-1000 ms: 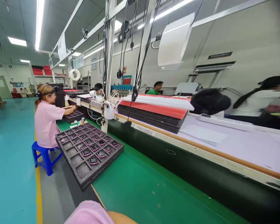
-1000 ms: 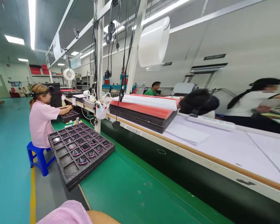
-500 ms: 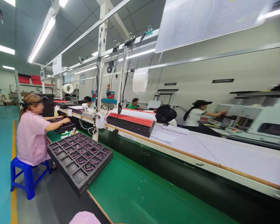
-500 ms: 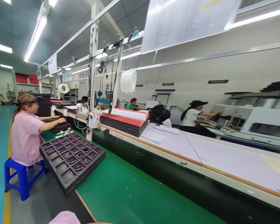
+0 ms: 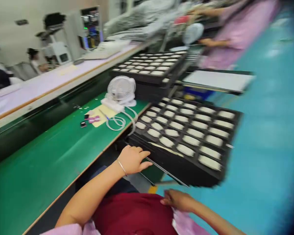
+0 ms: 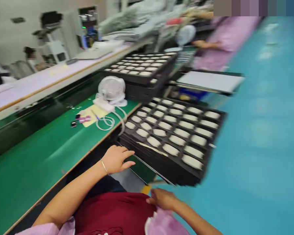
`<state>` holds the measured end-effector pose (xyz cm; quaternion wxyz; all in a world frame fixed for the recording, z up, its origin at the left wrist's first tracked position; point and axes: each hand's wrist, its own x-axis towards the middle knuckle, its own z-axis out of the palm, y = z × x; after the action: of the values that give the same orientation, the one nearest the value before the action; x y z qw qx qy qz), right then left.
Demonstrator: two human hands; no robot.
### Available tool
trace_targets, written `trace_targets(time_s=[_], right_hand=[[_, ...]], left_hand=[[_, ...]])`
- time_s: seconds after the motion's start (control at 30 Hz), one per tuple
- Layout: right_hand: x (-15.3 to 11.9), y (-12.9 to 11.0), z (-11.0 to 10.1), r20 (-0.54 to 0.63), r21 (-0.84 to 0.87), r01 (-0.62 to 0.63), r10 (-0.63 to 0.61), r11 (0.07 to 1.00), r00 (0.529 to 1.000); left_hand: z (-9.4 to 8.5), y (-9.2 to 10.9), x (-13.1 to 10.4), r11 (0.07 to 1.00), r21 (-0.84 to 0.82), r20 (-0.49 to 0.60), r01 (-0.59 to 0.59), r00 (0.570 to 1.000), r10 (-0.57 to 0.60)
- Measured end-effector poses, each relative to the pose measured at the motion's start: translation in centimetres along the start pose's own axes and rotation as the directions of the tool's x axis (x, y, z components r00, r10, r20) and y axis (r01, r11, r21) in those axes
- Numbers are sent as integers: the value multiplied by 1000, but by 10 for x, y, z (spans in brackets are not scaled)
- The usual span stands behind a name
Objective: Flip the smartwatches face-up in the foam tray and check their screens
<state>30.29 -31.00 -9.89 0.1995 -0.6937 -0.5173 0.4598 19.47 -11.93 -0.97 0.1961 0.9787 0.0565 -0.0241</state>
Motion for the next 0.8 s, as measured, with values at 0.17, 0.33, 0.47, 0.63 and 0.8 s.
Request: trace_targets(time_s=[0.17,0.33,0.47,0.63,0.8], right_hand=[[-67,27,-43,-88,313,-24,54,950,995],[-92,-10,-165,-430,335,119,39,935,902],[-41,-28,-267,-713,354,399,-31,846,700],[42,-29,-351,-769,511,403,194,759,610],[90,-55,-373,-786,501,361,238,787,571]], left_hand=[[67,11,39,994,-96,179,44,983,-27],[42,9,68,984,-173,91,42,996,-27],[-16,4,82,962,-274,-62,-11,998,-6],[-44,-22,76,900,-432,-116,57,986,-119],[-17,-31,76,861,-481,-5,168,981,-195]])
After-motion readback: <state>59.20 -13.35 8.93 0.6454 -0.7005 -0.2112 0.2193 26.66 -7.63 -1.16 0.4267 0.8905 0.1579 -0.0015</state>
